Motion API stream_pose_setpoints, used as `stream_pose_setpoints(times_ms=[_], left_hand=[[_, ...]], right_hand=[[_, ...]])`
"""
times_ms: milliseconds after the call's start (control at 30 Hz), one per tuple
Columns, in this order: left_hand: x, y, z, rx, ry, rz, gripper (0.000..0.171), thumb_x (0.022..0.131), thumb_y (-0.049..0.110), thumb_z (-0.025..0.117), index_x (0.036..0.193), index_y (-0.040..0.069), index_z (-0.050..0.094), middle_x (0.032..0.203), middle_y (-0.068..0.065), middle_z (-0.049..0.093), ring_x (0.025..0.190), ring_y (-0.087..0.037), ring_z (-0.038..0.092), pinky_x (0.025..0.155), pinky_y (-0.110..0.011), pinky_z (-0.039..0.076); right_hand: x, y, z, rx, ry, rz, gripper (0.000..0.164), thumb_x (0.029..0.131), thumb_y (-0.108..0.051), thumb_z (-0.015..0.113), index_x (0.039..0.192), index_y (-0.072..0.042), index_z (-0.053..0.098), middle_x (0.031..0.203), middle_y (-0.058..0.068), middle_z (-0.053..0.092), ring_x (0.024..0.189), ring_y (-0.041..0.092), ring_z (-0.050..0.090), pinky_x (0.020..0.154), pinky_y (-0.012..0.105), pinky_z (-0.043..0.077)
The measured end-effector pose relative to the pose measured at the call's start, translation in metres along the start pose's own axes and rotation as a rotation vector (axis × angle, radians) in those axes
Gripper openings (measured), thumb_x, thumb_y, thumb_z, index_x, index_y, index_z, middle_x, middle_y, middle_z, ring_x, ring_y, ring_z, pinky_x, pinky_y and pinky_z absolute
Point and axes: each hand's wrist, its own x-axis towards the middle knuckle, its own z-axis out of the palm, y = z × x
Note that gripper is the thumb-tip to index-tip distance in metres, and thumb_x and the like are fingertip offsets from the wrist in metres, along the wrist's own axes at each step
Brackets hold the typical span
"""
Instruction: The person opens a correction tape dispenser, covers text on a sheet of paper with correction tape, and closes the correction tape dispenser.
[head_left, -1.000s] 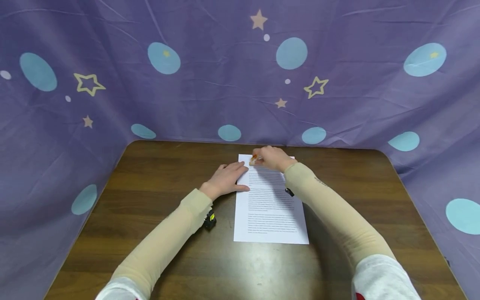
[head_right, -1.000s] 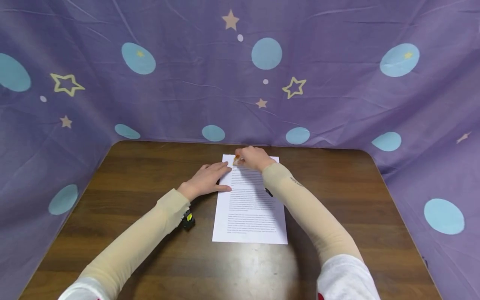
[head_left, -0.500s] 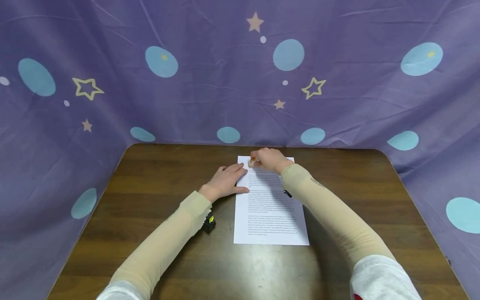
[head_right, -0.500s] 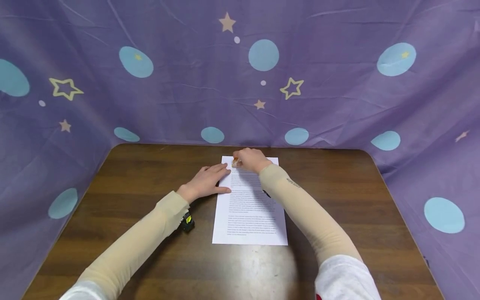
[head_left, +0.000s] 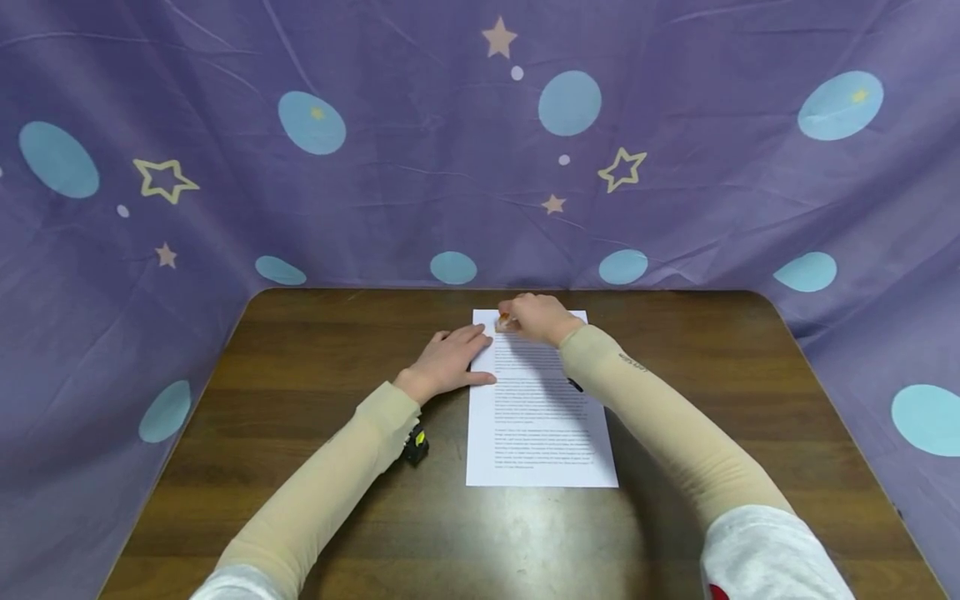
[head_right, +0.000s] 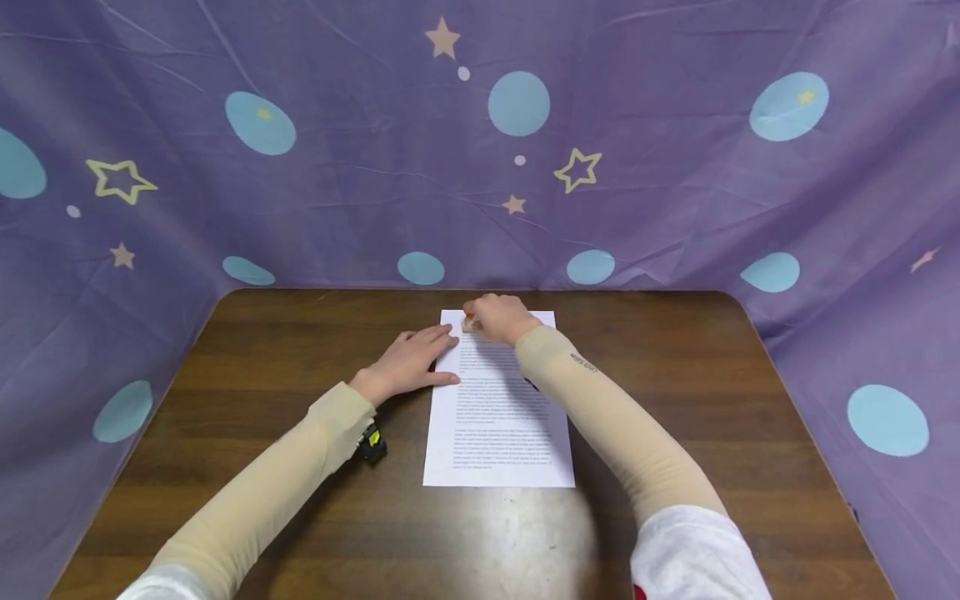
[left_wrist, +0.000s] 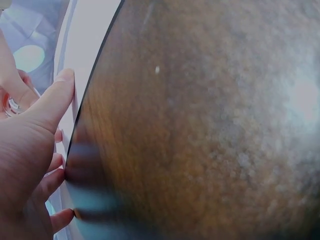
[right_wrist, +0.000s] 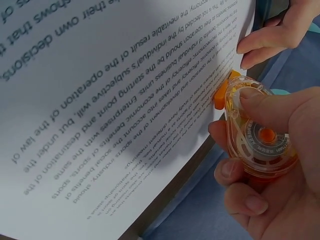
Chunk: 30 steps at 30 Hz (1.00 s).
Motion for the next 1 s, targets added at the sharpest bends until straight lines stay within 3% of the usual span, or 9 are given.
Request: stream_pose_setpoints(times_ms=[433,700,1000], left_hand=[[0.004,-0.0035,0.0046,0.009,0.001,-0.005,0.08,0.098,0.06,0.063,0.159,0.012,0.044,0.169,-0.014,0.03,0.157,-0.03,0.027,0.12,-0.059,0.027],[0.0017,-0.0023,0.0043,0.038,-0.005,0.005,0.08,0.099,0.06,0.063,0.159,0.011,0.043,0.169,-0.015,0.031,0.156,-0.031,0.028,0.119,-0.059,0.029],[0.0009,-0.0008,0.002,0.028,0.003,0.008,0.079,0.1,0.059,0.062,0.159,0.011,0.043,0.169,-0.015,0.03,0.157,-0.03,0.027,0.12,-0.06,0.028]], right_hand=[[-0.0037,0.0052,-0.0015,0.013,-0.003,-0.007,0.019,0.098,-0.017,0.075,0.117,-0.015,0.072,0.111,0.004,0.075,0.1,0.027,0.072,0.08,0.043,0.059],[0.0008,0.0062,-0.0023,0.128,-0.013,-0.014,0.021,0.102,-0.019,0.069,0.122,-0.013,0.07,0.113,0.006,0.074,0.104,0.027,0.071,0.087,0.046,0.058],[0.0039,0.0061,-0.0007,0.121,-0.025,-0.002,0.022,0.101,-0.023,0.071,0.121,-0.013,0.07,0.113,0.005,0.074,0.104,0.026,0.071,0.089,0.046,0.057]])
